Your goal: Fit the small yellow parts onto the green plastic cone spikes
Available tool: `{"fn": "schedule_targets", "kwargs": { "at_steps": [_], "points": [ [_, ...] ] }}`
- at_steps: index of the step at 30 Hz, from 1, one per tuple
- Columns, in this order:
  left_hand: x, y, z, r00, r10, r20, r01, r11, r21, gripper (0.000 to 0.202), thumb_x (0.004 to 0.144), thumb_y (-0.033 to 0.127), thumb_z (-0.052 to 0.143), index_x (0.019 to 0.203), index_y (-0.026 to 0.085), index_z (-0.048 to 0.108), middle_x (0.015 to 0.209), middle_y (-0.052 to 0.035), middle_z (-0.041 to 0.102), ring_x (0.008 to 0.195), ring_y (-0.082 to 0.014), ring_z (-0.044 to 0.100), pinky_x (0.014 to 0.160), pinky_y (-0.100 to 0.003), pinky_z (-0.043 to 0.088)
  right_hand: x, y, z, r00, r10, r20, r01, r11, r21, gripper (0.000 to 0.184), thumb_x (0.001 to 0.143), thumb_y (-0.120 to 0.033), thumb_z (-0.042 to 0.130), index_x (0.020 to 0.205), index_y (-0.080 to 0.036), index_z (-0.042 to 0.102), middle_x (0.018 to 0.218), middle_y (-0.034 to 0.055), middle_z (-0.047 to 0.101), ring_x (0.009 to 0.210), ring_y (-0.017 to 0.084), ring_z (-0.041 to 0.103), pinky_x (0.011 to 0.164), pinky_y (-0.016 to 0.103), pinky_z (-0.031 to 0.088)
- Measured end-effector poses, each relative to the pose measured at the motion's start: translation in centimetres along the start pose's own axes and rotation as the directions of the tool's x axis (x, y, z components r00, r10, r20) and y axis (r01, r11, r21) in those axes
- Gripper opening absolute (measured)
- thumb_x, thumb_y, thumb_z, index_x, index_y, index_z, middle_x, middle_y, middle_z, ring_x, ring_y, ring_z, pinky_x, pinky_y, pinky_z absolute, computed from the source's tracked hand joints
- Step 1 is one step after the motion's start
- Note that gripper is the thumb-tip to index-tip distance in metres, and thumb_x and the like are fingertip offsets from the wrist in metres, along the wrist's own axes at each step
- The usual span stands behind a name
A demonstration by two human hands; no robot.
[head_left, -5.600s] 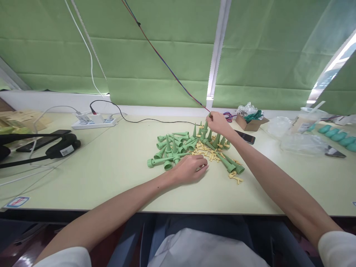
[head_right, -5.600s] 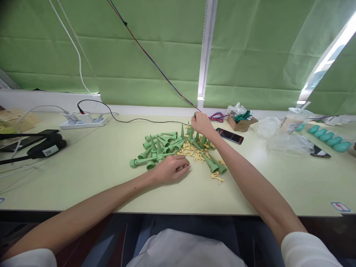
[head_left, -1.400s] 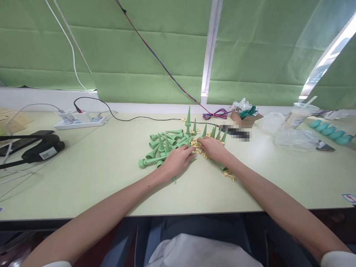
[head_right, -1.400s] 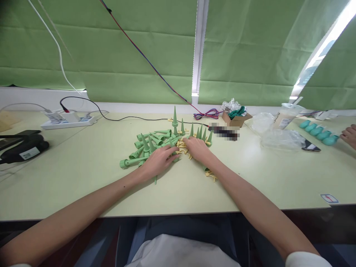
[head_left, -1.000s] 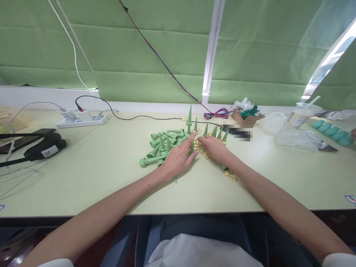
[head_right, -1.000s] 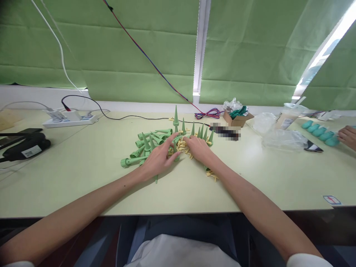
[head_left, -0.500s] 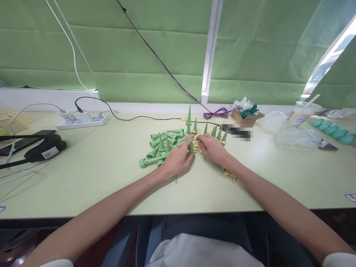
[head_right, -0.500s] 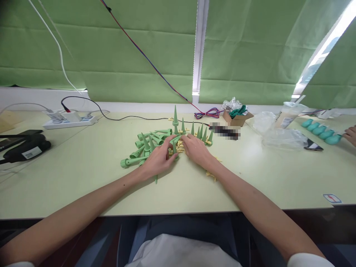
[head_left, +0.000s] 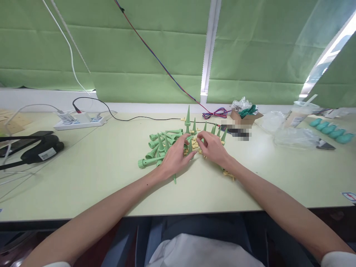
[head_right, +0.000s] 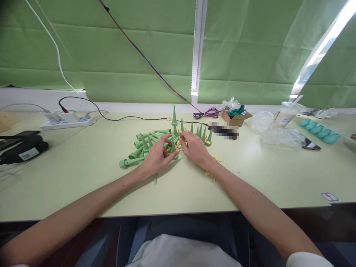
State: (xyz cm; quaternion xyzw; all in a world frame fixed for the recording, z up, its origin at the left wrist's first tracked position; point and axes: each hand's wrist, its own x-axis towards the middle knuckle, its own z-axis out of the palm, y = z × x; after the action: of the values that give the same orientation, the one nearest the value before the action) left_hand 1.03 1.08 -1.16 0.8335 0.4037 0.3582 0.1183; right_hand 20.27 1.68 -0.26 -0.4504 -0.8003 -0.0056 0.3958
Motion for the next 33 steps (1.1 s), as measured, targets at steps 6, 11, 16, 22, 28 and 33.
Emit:
{"fn": "schedule_targets", "kwargs": {
  "at_steps": [6, 11, 16, 22, 28, 33],
  "points": [
    [-0.2, 0.7, -0.1, 0.959, 0.145, -0.245, -0.143, 0.989, 0.024, 0.018, 0.092, 0.028, 0.059, 0.104, 0.020, 0.050, 0.086, 0.0011, 0.057, 0.050, -0.0054, 0.040, 0.053, -0.022, 0.037, -0.1, -0.8, 0.0, 0.980, -0.041, -0.195, 0.058, 0.995, 0.084, 0.012, 0.096, -0.025, 0.048, 0.086, -0.020, 0.052, 0.070, 0.0001, 0.059, 0.056, 0.012, 0.050, 0.059, 0.025, 0.041],
    [-0.3, 0.6, -0.1, 0.950, 0.199, -0.242, -0.194, 0.980, 0.043, 0.012, 0.095, 0.030, 0.057, 0.102, 0.019, 0.057, 0.080, 0.0004, 0.058, 0.055, -0.0076, 0.044, 0.054, -0.022, 0.038, -0.4, -1.8, 0.3, 0.944, -0.079, -0.321, 0.134, 0.979, 0.154, 0.010, 0.095, -0.024, 0.049, 0.085, -0.021, 0.051, 0.065, -0.0024, 0.055, 0.051, 0.010, 0.047, 0.053, 0.024, 0.042],
    [-0.3, 0.7, -0.3, 0.952, 0.217, -0.217, -0.221, 0.975, 0.008, 0.019, 0.102, 0.029, 0.044, 0.107, 0.020, 0.060, 0.086, -0.0030, 0.064, 0.069, -0.0116, 0.055, 0.063, -0.025, 0.043, -0.8, -2.9, 0.3, 0.923, -0.126, -0.364, 0.208, 0.958, 0.197, 0.003, 0.094, -0.022, 0.051, 0.091, -0.022, 0.053, 0.067, -0.0021, 0.056, 0.049, 0.009, 0.049, 0.050, 0.024, 0.043],
    [-0.2, 0.5, -0.2, 0.949, 0.248, -0.195, -0.243, 0.969, 0.048, 0.029, 0.104, 0.028, 0.035, 0.084, 0.019, 0.054, 0.075, -0.0028, 0.058, 0.070, -0.0140, 0.053, 0.066, -0.027, 0.042, -1.1, -3.5, 0.4, 0.922, -0.129, -0.365, 0.211, 0.958, 0.194, 0.007, 0.095, -0.023, 0.050, 0.089, -0.022, 0.054, 0.072, 0.0008, 0.060, 0.051, 0.010, 0.051, 0.050, 0.025, 0.045],
    [-0.3, 0.5, -0.3, 0.952, 0.184, -0.247, -0.181, 0.983, 0.034, 0.030, 0.104, 0.029, 0.033, 0.079, 0.019, 0.047, 0.071, -0.0006, 0.051, 0.063, -0.0121, 0.046, 0.060, -0.026, 0.038, -1.1, -3.3, 0.5, 0.945, -0.130, -0.299, 0.199, 0.956, 0.215, 0.011, 0.097, -0.026, 0.050, 0.100, -0.021, 0.058, 0.081, 0.0044, 0.066, 0.057, 0.012, 0.056, 0.055, 0.026, 0.048],
    [-0.2, 0.5, -0.3, 0.956, 0.118, -0.267, -0.115, 0.993, 0.025, 0.036, 0.105, 0.036, 0.029, 0.076, 0.020, 0.042, 0.066, 0.0005, 0.047, 0.058, -0.0116, 0.041, 0.056, -0.026, 0.035, -1.1, -3.1, 0.6, 0.961, -0.174, -0.216, 0.219, 0.954, 0.204, 0.015, 0.100, -0.029, 0.048, 0.097, -0.021, 0.060, 0.079, 0.0034, 0.065, 0.060, 0.013, 0.055, 0.060, 0.027, 0.046]
  ]
}}
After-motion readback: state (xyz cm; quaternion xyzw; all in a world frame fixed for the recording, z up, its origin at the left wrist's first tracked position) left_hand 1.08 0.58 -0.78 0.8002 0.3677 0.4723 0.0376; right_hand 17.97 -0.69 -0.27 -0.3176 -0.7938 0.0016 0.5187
